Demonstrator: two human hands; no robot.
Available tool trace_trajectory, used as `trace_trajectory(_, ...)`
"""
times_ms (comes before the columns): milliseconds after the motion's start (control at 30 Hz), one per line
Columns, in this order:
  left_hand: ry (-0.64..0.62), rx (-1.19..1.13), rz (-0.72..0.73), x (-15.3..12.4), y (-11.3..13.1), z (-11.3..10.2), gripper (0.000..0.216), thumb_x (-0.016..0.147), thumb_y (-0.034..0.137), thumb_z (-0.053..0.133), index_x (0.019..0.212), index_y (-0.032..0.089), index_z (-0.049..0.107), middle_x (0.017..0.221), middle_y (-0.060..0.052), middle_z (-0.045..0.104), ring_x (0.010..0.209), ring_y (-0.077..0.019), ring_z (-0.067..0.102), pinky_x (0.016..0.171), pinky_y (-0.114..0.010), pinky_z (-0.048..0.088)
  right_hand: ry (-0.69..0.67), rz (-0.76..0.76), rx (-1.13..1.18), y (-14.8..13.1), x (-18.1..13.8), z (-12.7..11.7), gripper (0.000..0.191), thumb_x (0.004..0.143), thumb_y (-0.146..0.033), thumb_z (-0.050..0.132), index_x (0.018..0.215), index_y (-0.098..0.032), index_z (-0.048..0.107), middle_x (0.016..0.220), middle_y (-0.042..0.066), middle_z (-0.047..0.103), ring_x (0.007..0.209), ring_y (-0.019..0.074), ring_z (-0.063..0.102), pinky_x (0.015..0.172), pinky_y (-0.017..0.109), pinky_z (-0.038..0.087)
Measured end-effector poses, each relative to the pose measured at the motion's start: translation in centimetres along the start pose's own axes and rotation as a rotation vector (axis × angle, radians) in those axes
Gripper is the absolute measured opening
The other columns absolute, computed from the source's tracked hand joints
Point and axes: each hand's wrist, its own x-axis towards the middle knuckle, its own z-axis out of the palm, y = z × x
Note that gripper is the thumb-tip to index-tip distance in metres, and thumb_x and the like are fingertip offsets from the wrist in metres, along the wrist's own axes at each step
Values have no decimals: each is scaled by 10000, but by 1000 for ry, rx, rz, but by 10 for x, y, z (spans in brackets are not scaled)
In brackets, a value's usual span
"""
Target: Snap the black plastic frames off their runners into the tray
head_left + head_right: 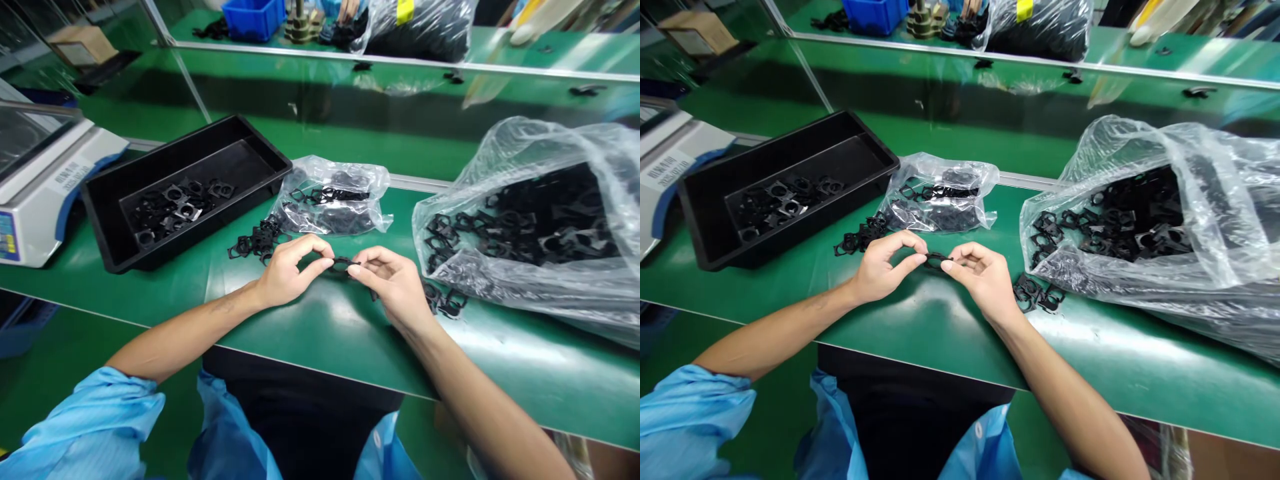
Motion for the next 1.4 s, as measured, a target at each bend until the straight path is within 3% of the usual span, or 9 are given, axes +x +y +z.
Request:
trace_trajectory(133, 10, 70, 123, 1, -3, -1, 101, 928, 136, 601, 979, 180, 676, 981, -65, 703, 931, -163, 673, 863, -325, 554, -76, 227, 203, 0, 4, -1, 409, 581, -403, 943, 707, -187, 619, 637, -37, 637, 569, 96, 623, 624, 228, 546)
trace_trajectory(233, 27, 92, 219, 1, -4, -1, 122, 900, 107, 631, 957, 190, 700, 996, -61, 711, 926, -154, 685, 844, -310, 566, -102, 278, 208, 1, 4, -2, 416, 607, -437, 924, 715, -189, 608, 620, -38, 631, 552, 97, 623, 615, 229, 549)
trace_trajectory(300, 35, 86, 217, 1, -5, -1, 126, 894, 104, 642, 954, 192, 710, 943, -47, 720, 870, -142, 688, 799, -289, 567, -58, 181, 117, 1, 3, -1, 396, 671, -487, 879, 748, -195, 622, 642, -26, 636, 577, 110, 630, 628, 246, 557)
trace_trajectory(467, 54, 98, 117, 2, -4, -3, 78, 892, 148, 671, 938, 184, 724, 847, -33, 727, 782, -133, 667, 743, -276, 546, 47, -338, -301, 0, -5, 2, 378, 719, -438, 862, 980, -231, 682, 1011, 49, 696, 881, 187, 681, 766, 315, 592)
trace_trajectory(633, 60, 90, 74, 2, -1, -2, 49, 897, 191, 675, 904, 180, 722, 815, -29, 730, 732, -130, 658, 708, -271, 533, 72, -591, -596, 2, -9, 1, 52, 869, -247, 721, 904, -224, 690, 869, 44, 704, 772, 183, 655, 727, 340, 575)
trace_trajectory(833, 66, 26, 5, 2, 0, 0, 59, 883, 227, 699, 868, 170, 694, 796, -23, 721, 706, -124, 649, 707, -264, 524, 57, -524, -547, 3, -7, 0, 29, 884, -244, 687, 871, -218, 686, 888, 46, 694, 759, 175, 635, 656, 307, 540)
trace_trajectory(1167, 41, 9, 70, 1, -3, -1, 49, 910, 192, 650, 873, 189, 682, 787, -18, 695, 733, -136, 632, 702, -282, 513, 33, -498, -511, -1, -11, 2, 34, 869, -265, 698, 849, -239, 706, 858, 55, 679, 765, 194, 609, 614, 324, 518)
trace_trajectory(1400, 17, 3, 11, 0, 1, 2, 65, 887, 206, 681, 841, 175, 647, 754, -6, 682, 678, -116, 616, 676, -255, 497, 55, -434, -345, 2, -9, 3, 32, 846, -241, 737, 870, -235, 716, 863, 34, 665, 747, 161, 611, 619, 287, 512)
